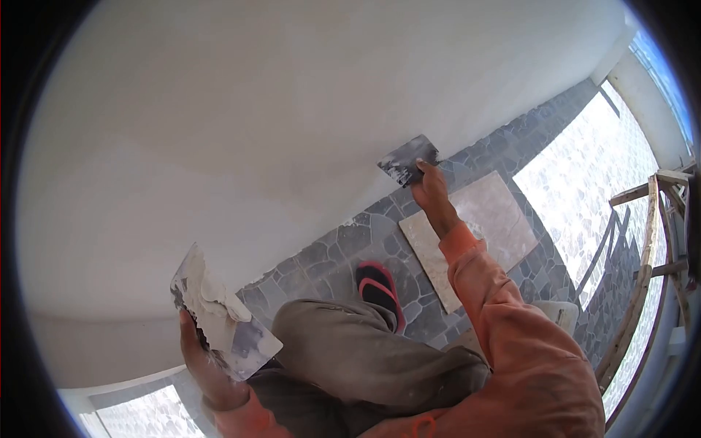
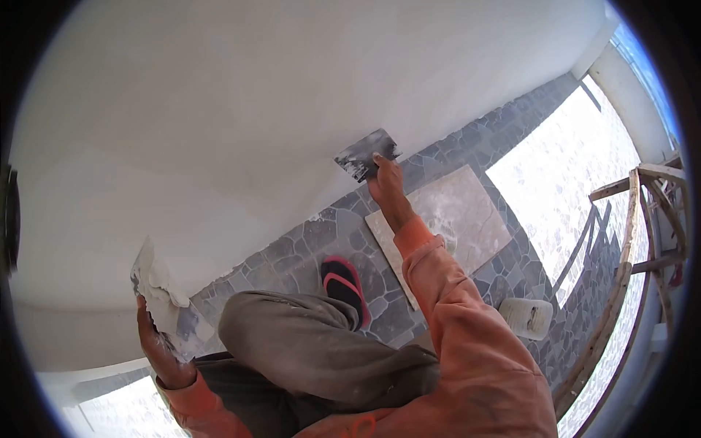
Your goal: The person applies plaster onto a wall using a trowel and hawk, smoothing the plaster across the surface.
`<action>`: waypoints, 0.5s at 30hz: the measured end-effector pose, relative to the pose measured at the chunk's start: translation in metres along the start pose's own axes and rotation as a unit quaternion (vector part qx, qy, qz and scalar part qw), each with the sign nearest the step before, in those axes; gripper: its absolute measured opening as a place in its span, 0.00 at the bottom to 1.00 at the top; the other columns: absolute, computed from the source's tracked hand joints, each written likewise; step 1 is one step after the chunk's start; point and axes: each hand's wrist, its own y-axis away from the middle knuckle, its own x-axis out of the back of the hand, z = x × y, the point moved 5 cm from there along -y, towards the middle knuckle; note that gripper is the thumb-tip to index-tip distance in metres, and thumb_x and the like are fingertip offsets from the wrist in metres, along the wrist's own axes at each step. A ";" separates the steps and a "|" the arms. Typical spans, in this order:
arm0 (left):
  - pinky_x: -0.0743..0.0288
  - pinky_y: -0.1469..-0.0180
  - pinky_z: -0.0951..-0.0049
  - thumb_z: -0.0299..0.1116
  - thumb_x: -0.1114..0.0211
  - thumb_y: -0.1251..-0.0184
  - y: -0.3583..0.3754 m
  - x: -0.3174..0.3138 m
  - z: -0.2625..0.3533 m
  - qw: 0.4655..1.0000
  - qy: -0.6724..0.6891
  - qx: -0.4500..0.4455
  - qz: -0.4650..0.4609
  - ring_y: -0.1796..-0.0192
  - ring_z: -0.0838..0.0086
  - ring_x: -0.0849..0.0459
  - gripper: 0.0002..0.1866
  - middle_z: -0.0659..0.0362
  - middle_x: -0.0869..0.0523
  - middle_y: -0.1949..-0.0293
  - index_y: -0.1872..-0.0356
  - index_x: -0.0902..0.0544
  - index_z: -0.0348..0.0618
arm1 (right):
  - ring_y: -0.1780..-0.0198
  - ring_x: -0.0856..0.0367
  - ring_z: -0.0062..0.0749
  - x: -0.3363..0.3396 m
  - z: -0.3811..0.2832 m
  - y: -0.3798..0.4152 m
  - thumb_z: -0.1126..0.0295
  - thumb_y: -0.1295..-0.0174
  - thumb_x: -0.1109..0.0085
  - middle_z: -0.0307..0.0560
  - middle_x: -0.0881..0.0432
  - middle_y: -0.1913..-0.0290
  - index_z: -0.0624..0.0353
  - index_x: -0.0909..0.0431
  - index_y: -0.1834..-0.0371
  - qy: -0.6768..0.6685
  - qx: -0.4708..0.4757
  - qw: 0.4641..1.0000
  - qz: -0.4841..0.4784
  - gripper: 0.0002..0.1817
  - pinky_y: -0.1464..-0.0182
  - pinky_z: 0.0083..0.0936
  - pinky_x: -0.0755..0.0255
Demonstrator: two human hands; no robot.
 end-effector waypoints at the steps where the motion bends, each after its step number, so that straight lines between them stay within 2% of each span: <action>1: 0.26 0.43 0.66 0.44 0.54 0.25 0.001 -0.004 0.001 1.000 0.008 0.002 -0.003 0.42 0.66 0.22 0.26 0.53 0.24 0.41 0.36 0.34 0.35 | 0.46 0.24 0.44 -0.016 -0.011 0.012 0.77 0.34 0.52 0.53 0.24 0.48 0.66 0.33 0.43 -0.003 0.005 1.000 -0.021 0.17 0.40 0.43 0.31; 4: 0.26 0.44 0.66 0.44 0.53 0.25 -0.001 -0.004 -0.001 0.999 0.010 -0.003 -0.038 0.43 0.66 0.21 0.25 0.53 0.24 0.42 0.36 0.33 0.36 | 0.50 0.22 0.39 -0.075 -0.043 0.062 0.79 0.36 0.49 0.48 0.23 0.51 0.66 0.32 0.43 -0.034 0.024 0.994 -0.100 0.17 0.45 0.38 0.27; 7: 0.26 0.43 0.65 0.44 0.53 0.25 -0.004 -0.013 -0.001 0.999 0.010 -0.021 -0.037 0.43 0.65 0.21 0.25 0.53 0.24 0.42 0.36 0.33 0.36 | 0.50 0.21 0.36 -0.104 -0.057 0.100 0.79 0.37 0.48 0.47 0.23 0.51 0.66 0.31 0.44 -0.032 -0.004 0.993 -0.117 0.17 0.44 0.35 0.27; 10: 0.26 0.43 0.65 0.43 0.53 0.25 -0.006 -0.024 -0.003 0.999 0.023 -0.017 -0.047 0.43 0.65 0.22 0.25 0.53 0.24 0.42 0.36 0.33 0.36 | 0.45 0.24 0.33 -0.128 -0.066 0.135 0.77 0.36 0.48 0.47 0.23 0.48 0.67 0.29 0.45 0.011 -0.011 0.981 -0.193 0.16 0.39 0.35 0.32; 12: 0.26 0.42 0.64 0.43 0.53 0.25 -0.005 -0.033 -0.005 0.997 0.040 -0.005 -0.070 0.43 0.64 0.22 0.25 0.53 0.24 0.42 0.36 0.33 0.36 | 0.47 0.24 0.27 -0.145 -0.079 0.166 0.76 0.36 0.46 0.44 0.21 0.51 0.67 0.26 0.47 0.173 0.001 0.969 -0.177 0.14 0.42 0.29 0.31; 13: 0.26 0.42 0.64 0.43 0.53 0.25 -0.008 -0.039 -0.003 0.995 0.049 0.003 -0.081 0.43 0.64 0.22 0.25 0.53 0.24 0.42 0.36 0.33 0.36 | 0.50 0.24 0.21 -0.170 -0.079 0.181 0.75 0.35 0.45 0.41 0.20 0.52 0.68 0.26 0.47 0.130 0.034 0.967 -0.217 0.14 0.48 0.22 0.30; 14: 0.26 0.42 0.64 0.43 0.54 0.25 -0.007 -0.043 -0.003 0.994 0.059 0.010 -0.092 0.43 0.64 0.22 0.24 0.53 0.24 0.42 0.36 0.33 0.36 | 0.53 0.24 0.19 -0.180 -0.084 0.196 0.75 0.34 0.46 0.39 0.19 0.54 0.66 0.24 0.49 0.212 0.072 0.947 -0.229 0.13 0.52 0.20 0.30; 15: 0.26 0.42 0.64 0.42 0.54 0.25 -0.006 -0.046 -0.003 0.992 0.066 0.022 -0.104 0.43 0.64 0.22 0.24 0.53 0.24 0.42 0.36 0.33 0.36 | 0.59 0.24 0.19 -0.193 -0.094 0.212 0.76 0.35 0.45 0.43 0.18 0.57 0.65 0.22 0.52 0.361 0.139 0.891 -0.237 0.10 0.57 0.20 0.29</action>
